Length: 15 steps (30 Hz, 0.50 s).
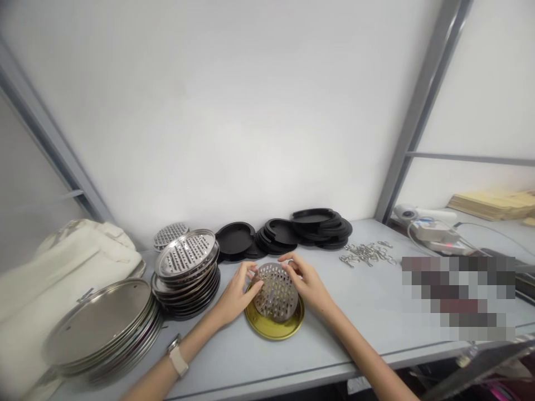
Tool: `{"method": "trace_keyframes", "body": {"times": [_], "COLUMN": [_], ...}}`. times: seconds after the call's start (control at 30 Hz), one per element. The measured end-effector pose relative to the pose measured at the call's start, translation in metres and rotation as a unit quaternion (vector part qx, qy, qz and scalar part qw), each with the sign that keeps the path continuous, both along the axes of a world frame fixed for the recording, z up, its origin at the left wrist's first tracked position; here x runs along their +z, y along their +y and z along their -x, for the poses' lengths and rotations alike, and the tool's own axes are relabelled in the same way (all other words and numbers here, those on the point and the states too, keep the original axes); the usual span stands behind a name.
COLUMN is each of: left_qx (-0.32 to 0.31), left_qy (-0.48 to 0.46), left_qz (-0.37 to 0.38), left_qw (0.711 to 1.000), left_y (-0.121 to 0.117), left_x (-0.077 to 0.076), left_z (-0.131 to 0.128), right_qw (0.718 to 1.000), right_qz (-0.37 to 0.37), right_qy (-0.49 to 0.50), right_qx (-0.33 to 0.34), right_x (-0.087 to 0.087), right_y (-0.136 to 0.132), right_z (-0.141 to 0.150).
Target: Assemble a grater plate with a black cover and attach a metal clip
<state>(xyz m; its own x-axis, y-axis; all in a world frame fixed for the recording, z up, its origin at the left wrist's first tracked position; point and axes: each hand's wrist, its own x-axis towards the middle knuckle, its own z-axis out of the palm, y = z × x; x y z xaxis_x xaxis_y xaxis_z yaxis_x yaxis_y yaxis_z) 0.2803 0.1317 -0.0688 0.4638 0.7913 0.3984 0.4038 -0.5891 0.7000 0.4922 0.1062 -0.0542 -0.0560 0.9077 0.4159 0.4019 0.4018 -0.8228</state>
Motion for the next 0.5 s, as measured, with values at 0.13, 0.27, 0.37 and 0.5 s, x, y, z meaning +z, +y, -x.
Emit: {"method": "trace_keyframes", "body": {"times": [0.13,0.27,0.37,0.5], "left_qx": [-0.033,-0.053,-0.065,-0.061], "left_qy": [-0.062,-0.098,-0.121,-0.108], "left_qz": [0.073,0.088,0.109,0.103], "left_qw": [0.995,0.99,0.985,0.987], "left_y": [0.0007,0.0004,0.0008,0.0015], "left_x": [0.0025,0.0073,0.0079,0.0086], "left_z": [-0.0041,-0.0045,-0.0041,-0.0034], "right_qw": [0.999,0.999,0.999,1.0], "right_qz": [-0.029,-0.034,-0.025,-0.019], "right_qy": [-0.008,0.004,0.016,-0.008], "right_qx": [-0.016,-0.032,-0.03,-0.011], "right_x": [0.0042,0.0044,0.0061,0.0088], "right_y": [-0.0053,-0.0074,-0.0091,-0.0108], "right_z": [0.0016,0.0004,0.0004,0.0016]}}
